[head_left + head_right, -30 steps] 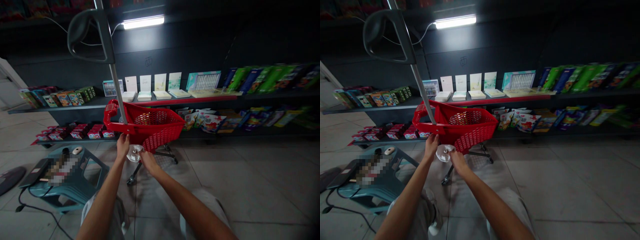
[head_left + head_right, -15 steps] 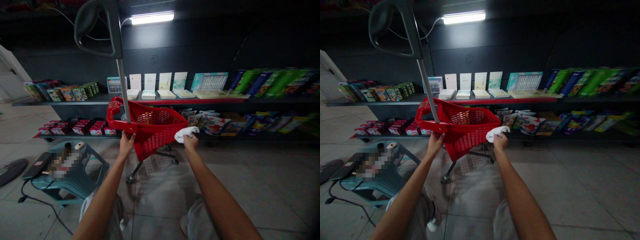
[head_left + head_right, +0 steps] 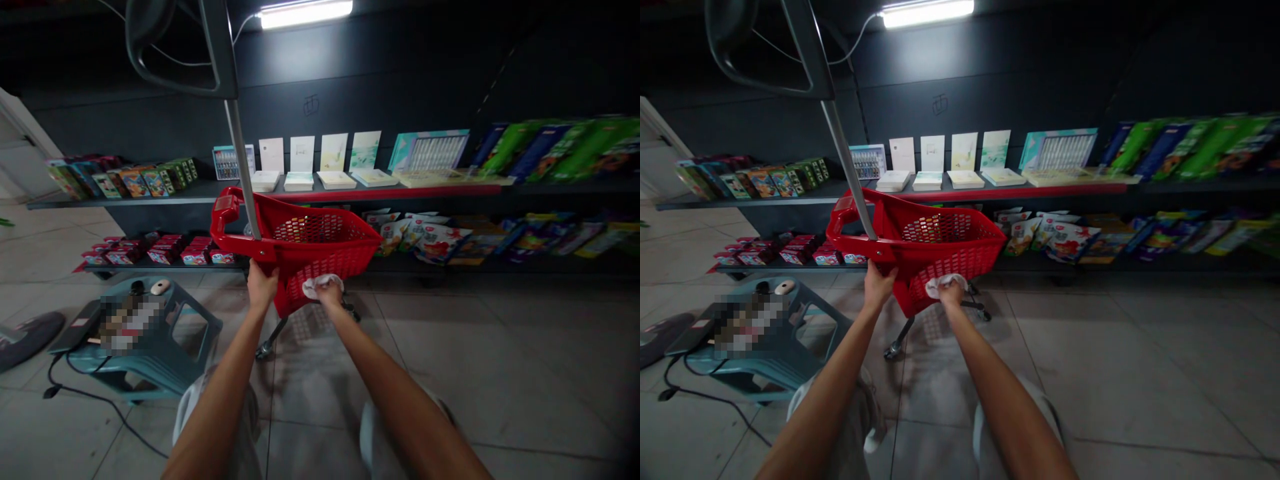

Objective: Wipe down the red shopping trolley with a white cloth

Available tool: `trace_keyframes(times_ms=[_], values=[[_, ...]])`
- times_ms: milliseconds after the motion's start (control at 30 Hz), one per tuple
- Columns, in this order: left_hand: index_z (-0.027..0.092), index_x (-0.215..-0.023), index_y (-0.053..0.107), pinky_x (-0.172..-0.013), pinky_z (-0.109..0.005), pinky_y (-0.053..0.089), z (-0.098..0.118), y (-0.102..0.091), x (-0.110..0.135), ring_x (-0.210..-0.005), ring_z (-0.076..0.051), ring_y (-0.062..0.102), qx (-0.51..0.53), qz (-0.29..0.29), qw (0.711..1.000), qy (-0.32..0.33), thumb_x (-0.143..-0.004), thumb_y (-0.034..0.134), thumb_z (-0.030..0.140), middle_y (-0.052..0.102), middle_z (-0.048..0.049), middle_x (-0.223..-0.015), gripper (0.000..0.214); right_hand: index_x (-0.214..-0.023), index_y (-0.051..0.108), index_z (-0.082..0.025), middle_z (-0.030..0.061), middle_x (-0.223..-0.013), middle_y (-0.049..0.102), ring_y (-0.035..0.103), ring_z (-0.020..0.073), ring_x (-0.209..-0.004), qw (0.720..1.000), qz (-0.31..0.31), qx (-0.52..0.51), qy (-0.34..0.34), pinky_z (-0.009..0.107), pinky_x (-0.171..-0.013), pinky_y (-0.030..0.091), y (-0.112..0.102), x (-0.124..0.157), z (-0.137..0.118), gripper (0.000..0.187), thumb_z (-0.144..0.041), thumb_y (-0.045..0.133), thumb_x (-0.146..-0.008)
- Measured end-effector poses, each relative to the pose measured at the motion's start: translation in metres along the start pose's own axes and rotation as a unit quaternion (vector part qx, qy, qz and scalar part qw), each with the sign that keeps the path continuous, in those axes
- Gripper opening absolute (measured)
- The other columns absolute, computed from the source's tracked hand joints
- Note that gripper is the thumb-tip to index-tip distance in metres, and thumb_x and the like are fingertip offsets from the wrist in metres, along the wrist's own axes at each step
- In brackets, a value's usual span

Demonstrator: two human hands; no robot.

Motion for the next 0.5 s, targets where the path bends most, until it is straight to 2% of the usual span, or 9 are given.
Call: trace_keyframes(times_ms=[100,233,333,433,500], values=[[0.019,-0.136,0.047,-0.101,-0.038,0.054,0.004,0.000,0.001,-0.122,-0.029,0.068,-0.016,0.005,1.000,-0.008,-0.086,0.072,0.026,0.069,-0.0145,-0.133,0.057,-0.071,0.063,-0.020,0.0055,-0.072,0.072,0.072,0.0253,-0.078,0.997,-0.044,-0.055,0.036,0.034,-0.076,0.057,0.027,0.024,-0.006,0.008,-0.018,0.069,-0.066],[0.019,-0.137,0.045,-0.101,-0.038,0.054,0.004,0.000,0.001,-0.125,-0.029,0.066,-0.028,0.003,1.000,0.002,-0.085,0.071,0.024,0.067,-0.0151,-0.136,0.059,-0.077,0.068,-0.019,0.0061,-0.079,0.076,0.073,0.0247,-0.078,0.982,-0.101,-0.155,0.039,0.033,-0.072,0.058,0.044,0.055,-0.021,0.014,-0.022,0.068,-0.064],[0.019,-0.139,0.043,-0.102,-0.037,0.053,0.002,0.001,0.001,-0.128,-0.029,0.065,-0.041,0.004,0.999,0.022,-0.084,0.071,0.022,0.065,-0.0156,-0.138,0.062,-0.091,0.073,-0.018,0.0068,-0.090,0.078,0.074,0.0238,-0.082,0.966,-0.125,-0.224,0.036,0.031,-0.071,0.058,0.042,0.064,-0.033,0.027,-0.027,0.066,-0.066],[0.017,-0.140,0.039,-0.099,-0.037,0.055,-0.003,0.003,0.002,-0.124,-0.030,0.067,-0.060,-0.014,0.998,0.019,-0.085,0.071,0.023,0.068,-0.0169,-0.133,0.064,-0.103,0.073,-0.018,0.0066,-0.100,0.079,0.074,0.0225,-0.090,0.953,-0.120,-0.274,0.041,0.029,-0.077,0.058,0.031,0.055,-0.034,0.038,-0.030,0.062,-0.069],[0.015,-0.143,0.036,-0.095,-0.038,0.056,-0.005,0.004,0.003,-0.120,-0.031,0.070,-0.073,-0.034,0.997,0.014,-0.087,0.070,0.025,0.071,-0.0187,-0.128,0.066,-0.106,0.072,-0.017,0.0071,-0.104,0.078,0.074,0.0226,-0.093,0.950,-0.103,-0.288,0.056,0.029,-0.079,0.058,0.021,0.045,-0.026,0.041,-0.031,0.061,-0.069]])
Point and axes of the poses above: each hand's wrist, its own x-axis away from the middle knuckle, its own y-axis out of the palm, z = x × y, the point moved 3 cm from there along -x, towards the middle knuckle
